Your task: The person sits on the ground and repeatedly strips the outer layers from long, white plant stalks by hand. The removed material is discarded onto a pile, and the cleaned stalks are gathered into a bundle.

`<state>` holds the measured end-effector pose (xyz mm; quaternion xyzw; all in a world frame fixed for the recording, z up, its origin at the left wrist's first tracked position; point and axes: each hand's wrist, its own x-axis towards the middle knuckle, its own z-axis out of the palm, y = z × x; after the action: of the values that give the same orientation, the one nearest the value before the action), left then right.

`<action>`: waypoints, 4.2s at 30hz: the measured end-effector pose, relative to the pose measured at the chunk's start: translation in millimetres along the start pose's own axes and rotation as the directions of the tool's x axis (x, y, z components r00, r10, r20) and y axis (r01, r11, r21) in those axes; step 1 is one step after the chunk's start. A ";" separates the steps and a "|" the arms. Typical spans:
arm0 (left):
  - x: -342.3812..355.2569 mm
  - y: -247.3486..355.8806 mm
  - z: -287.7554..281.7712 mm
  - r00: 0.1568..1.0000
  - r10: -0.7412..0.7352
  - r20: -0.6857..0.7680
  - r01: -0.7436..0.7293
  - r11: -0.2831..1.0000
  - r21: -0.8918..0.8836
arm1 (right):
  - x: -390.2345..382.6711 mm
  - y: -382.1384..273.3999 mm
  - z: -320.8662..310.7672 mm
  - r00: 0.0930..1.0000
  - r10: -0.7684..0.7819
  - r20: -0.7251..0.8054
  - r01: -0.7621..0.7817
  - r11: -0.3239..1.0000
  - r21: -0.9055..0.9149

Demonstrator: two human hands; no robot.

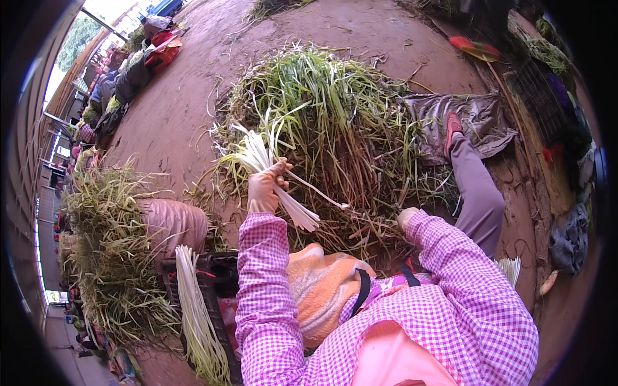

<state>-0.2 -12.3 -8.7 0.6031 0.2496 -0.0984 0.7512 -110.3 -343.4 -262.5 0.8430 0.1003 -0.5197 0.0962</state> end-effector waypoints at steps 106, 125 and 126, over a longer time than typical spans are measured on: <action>12.2 -26.5 10.1 0.983 -0.089 0.162 0.121 0.972 -0.200 | -115.3 -108.6 -108.7 0.459 -0.138 -0.878 0.861 0.313 0.400; 41.2 -15.0 -7.3 0.787 0.173 0.592 0.175 0.858 -0.484 | 18.5 -36.7 -151.5 0.505 0.507 -0.699 0.487 0.501 0.715; 42.8 -18.5 -5.4 0.835 0.143 0.531 0.138 0.880 -0.454 | 28.9 -35.1 -165.8 0.637 0.477 -0.606 0.212 0.647 0.733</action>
<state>26.8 -5.3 -46.4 0.3468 0.0386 -0.2024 0.9150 35.1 -263.5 -217.2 0.9440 -0.1626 -0.0994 -0.2692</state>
